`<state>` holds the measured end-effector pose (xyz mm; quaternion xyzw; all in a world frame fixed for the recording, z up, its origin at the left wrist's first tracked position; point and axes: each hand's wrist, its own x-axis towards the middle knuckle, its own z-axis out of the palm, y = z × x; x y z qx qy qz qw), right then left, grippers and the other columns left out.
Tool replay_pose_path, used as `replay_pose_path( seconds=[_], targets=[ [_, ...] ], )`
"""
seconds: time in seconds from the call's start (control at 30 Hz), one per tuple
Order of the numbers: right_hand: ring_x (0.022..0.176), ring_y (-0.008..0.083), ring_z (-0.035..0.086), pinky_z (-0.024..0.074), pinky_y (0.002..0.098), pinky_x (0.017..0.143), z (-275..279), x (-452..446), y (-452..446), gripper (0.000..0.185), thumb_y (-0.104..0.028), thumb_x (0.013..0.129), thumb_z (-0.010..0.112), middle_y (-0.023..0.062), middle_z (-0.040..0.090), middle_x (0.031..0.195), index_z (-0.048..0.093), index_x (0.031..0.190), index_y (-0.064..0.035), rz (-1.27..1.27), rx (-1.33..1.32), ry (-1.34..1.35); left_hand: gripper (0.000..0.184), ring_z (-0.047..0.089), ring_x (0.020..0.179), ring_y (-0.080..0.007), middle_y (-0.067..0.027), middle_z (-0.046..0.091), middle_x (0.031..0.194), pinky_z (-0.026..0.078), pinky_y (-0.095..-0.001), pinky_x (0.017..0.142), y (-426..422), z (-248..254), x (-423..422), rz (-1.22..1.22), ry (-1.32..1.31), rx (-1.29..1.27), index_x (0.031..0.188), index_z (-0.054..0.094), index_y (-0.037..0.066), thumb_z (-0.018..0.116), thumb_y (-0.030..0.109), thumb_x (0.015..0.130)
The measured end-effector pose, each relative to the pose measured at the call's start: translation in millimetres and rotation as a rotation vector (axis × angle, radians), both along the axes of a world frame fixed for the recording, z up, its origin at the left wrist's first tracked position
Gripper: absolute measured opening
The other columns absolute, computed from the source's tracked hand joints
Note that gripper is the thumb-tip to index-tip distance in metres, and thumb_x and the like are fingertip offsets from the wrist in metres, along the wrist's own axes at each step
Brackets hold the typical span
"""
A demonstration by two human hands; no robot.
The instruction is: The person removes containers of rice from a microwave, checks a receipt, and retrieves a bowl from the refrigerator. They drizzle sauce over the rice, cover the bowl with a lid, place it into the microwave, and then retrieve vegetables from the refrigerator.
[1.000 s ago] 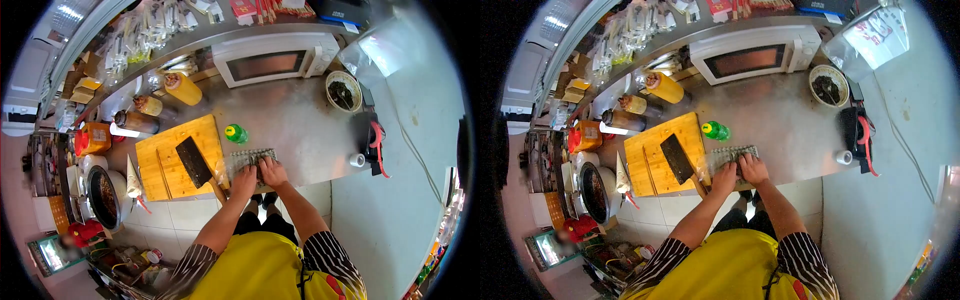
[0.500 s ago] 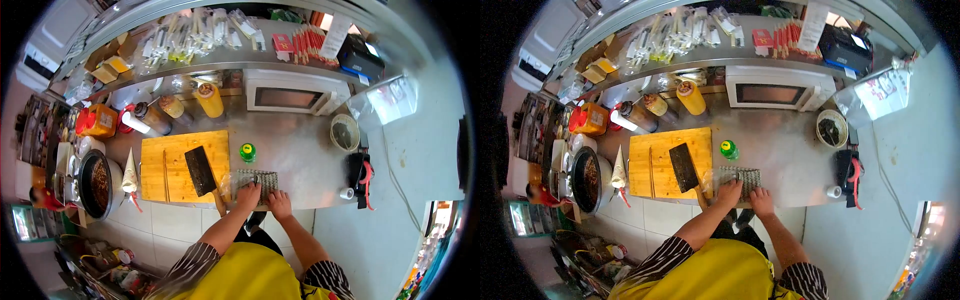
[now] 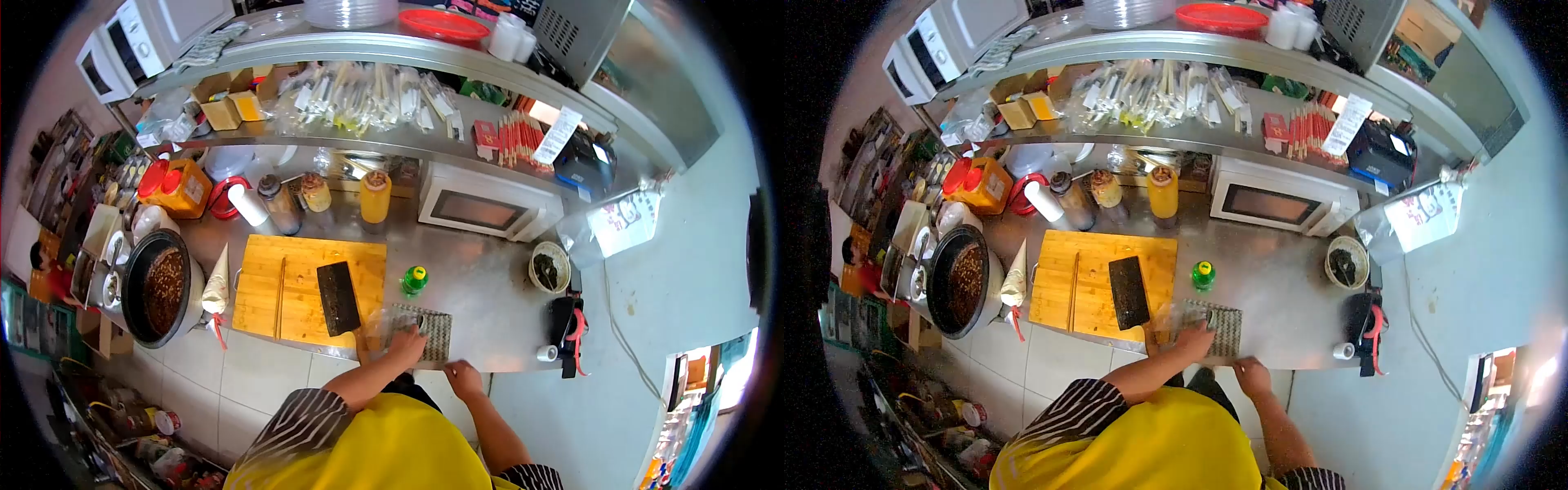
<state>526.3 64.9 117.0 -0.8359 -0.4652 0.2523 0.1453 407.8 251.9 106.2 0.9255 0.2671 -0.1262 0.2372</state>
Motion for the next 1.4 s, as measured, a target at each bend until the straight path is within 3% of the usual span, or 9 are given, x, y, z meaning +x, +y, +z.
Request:
replay_pose_path(
  seconds=[0.17, 0.37, 0.47, 0.57, 0.73, 0.9, 1.13, 1.3, 1.4],
  targets=[
    [0.091, 0.0329, 0.062, 0.0502, 0.0407, 0.079, -48, 15, -120, 0.026, -0.034, 0.085, 0.061, 0.0135, 0.067, 0.092, 0.068, 0.092, -0.0098, 0.175, -0.223, -0.009, 0.016, 0.064, 0.075, -0.032, -0.0166, 0.06, 0.099, 0.051, -0.0434, 0.062, -4, 16, -29, 0.04, -0.366, -0.016, 0.095, 0.061, 0.008, 0.056, 0.017, 0.083],
    [0.096, 0.0357, 0.06, 0.0484, 0.0435, 0.083, -100, 22, -240, 0.054, -0.053, 0.084, 0.058, 0.0179, 0.065, 0.105, 0.066, 0.104, -0.0037, -0.003, -0.905, 0.347, 0.014, 0.062, 0.07, -0.0258, -0.0121, 0.064, 0.079, 0.049, -0.0344, 0.065, 9, 151, -35, 0.214, -0.715, -0.483, 0.088, 0.061, 0.005, 0.064, 0.017, 0.082],
    [0.091, 0.0389, 0.061, 0.0482, 0.0447, 0.078, -105, 44, -248, 0.058, -0.054, 0.082, 0.059, 0.0211, 0.065, 0.096, 0.064, 0.105, -0.0003, 0.053, -0.778, 0.311, 0.011, 0.059, 0.067, -0.0103, -0.0029, 0.061, 0.072, 0.046, -0.0234, 0.063, 1, 215, -31, 0.251, -0.84, -0.721, 0.092, 0.062, 0.0, 0.057, 0.009, 0.09],
    [0.091, 0.0389, 0.059, 0.0466, 0.0453, 0.078, -89, 69, -206, 0.048, -0.05, 0.084, 0.058, 0.0179, 0.065, 0.1, 0.065, 0.092, -0.0027, -0.047, -0.616, 0.216, 0.009, 0.061, 0.068, -0.0131, -0.0084, 0.059, 0.088, 0.047, -0.0243, 0.064, -19, 279, -29, 0.177, -0.947, -0.757, 0.091, 0.06, -0.004, 0.055, 0.004, 0.091],
    [0.099, 0.0348, 0.059, 0.0465, 0.0434, 0.083, -17, 102, -154, 0.042, -0.042, 0.088, 0.055, 0.0148, 0.064, 0.107, 0.06, 0.11, -0.0074, -0.112, -0.202, 0.196, 0.004, 0.062, 0.083, -0.0192, -0.0119, 0.06, 0.097, 0.049, -0.0288, 0.072, -86, 371, 10, -0.157, -1.248, -0.666, 0.088, 0.06, 0.0, 0.061, -0.001, 0.084],
    [0.095, 0.0331, 0.06, 0.0468, 0.0428, 0.082, 0, 125, -202, 0.041, -0.042, 0.088, 0.055, 0.0138, 0.064, 0.103, 0.06, 0.11, -0.0084, -0.154, -0.046, 0.232, 0.008, 0.061, 0.082, -0.024, -0.0141, 0.064, 0.091, 0.049, -0.0333, 0.073, -159, 445, 61, -0.659, -1.199, -0.89, 0.083, 0.06, 0.003, 0.065, 0.008, 0.081],
    [0.093, 0.0374, 0.061, 0.0474, 0.045, 0.082, -147, 135, -420, 0.05, -0.046, 0.087, 0.056, 0.0204, 0.065, 0.1, 0.066, 0.103, 0.0007, -0.331, -0.533, 0.239, 0.035, 0.06, 0.079, -0.0274, -0.0121, 0.066, 0.091, 0.05, -0.0336, 0.071, -280, 497, 131, -1.322, -1.172, -1.314, 0.095, 0.065, 0.003, 0.054, 0.036, 0.093],
    [0.094, 0.0362, 0.06, 0.0464, 0.0447, 0.083, -137, 115, -500, 0.048, -0.045, 0.085, 0.059, 0.0194, 0.064, 0.103, 0.065, 0.107, -0.0032, -0.569, -0.632, 0.352, 0.027, 0.061, 0.063, -0.0255, -0.0121, 0.066, 0.08, 0.049, -0.0344, 0.053, -346, 513, 113, -0.871, -0.974, -1.624, 0.08, 0.06, 0.004, 0.056, 0.027, 0.092],
    [0.1, 0.0356, 0.059, 0.045, 0.044, 0.087, -132, 106, -497, 0.045, -0.044, 0.084, 0.06, 0.0173, 0.063, 0.111, 0.064, 0.11, -0.0072, -0.618, -0.728, 0.442, 0.025, 0.06, 0.071, -0.0224, -0.009, 0.067, 0.083, 0.049, -0.03, 0.059, -347, 499, 120, -1.002, -1.009, -1.758, 0.08, 0.067, 0.003, 0.061, 0.025, 0.09]
  ],
)
